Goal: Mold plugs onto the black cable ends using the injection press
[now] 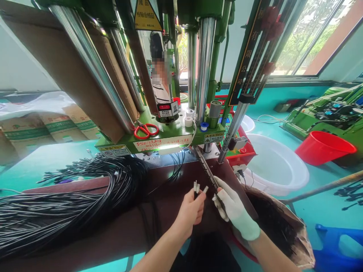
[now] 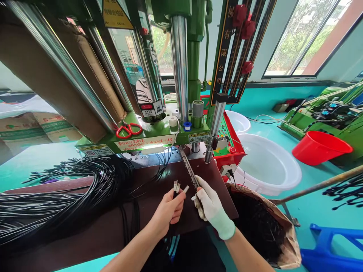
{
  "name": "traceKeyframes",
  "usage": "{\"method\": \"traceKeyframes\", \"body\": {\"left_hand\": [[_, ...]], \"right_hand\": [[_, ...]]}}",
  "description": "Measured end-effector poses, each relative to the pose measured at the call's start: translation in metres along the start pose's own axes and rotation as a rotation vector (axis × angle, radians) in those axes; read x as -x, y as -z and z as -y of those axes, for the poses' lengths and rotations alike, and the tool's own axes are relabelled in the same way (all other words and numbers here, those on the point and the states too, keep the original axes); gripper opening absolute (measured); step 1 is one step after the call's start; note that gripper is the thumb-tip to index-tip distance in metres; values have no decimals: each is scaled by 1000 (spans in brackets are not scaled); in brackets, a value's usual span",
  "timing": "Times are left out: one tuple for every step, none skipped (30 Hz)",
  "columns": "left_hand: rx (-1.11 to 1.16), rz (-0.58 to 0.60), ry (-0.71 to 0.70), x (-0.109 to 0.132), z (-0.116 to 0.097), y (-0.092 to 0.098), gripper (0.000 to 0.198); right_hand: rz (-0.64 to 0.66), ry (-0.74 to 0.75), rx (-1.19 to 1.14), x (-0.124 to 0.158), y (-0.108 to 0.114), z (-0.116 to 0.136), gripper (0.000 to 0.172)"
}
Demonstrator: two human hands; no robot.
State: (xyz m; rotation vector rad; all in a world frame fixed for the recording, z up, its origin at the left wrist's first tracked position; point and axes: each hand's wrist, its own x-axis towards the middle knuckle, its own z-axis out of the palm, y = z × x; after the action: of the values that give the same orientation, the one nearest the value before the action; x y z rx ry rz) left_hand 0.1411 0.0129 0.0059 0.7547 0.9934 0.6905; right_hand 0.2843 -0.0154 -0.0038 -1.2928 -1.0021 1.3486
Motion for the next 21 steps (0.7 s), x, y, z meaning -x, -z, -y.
{"method": "traceKeyframes", "body": {"left_hand": [[-35,25,31,0,1,-2,33],[-61,41,51,0,1,-3,31],[-79,46,64,0,2,-4,30],[-91,44,74,0,2,-5,29],[-97,40,80,0,2,-5,28],[-99,36,83,0,2,-5,28],[-97,32,81,0,2,-4,27],[-94,31,79,-1,2,-4,27],[-90,30,74,-1,2,-3,26],[-89,28,71,-2,3,-2,27],[-90,22,67,-2,4,-2,27],[-94,10,61,-3,5,-2,27],[-99,-10,49,-3,7,-2,28],[-103,-32,33,-4,8,-3,29],[-104,-52,15,-4,10,-3,29],[-101,-63,0,-4,11,-4,29],[-96,-66,-18,-4,12,-4,29],[-94,-62,-43,-4,13,-3,29],[-92,-59,-80,-4,12,-3,29],[-84,-59,-122,-3,11,-1,29],[-67,-68,-163,-2,10,1,29]], "right_hand": [[9,-3,2,-1,0,-1,51],[17,-8,5,-1,1,-2,52],[23,-10,12,-1,1,-2,54],[23,-10,25,-1,1,-2,54],[21,-10,40,-1,1,-2,55],[21,-12,56,0,1,-1,55],[26,-15,69,0,2,-1,55],[35,-19,78,1,2,0,55],[47,-24,80,1,2,0,56],[57,-30,80,1,2,0,56],[68,-34,84,1,3,0,56],[81,-33,98,1,3,-1,56],[95,-25,122,0,3,-3,57],[110,-11,155,-1,3,-4,58],[124,9,190,-2,3,-5,59],[128,40,215,-2,3,-7,60],[122,65,222,-2,2,-8,60],[110,73,210,-3,2,-9,59],[91,66,186,-2,1,-9,57],[72,49,159,-2,1,-9,56],[55,26,130,-2,1,-9,56]]}}
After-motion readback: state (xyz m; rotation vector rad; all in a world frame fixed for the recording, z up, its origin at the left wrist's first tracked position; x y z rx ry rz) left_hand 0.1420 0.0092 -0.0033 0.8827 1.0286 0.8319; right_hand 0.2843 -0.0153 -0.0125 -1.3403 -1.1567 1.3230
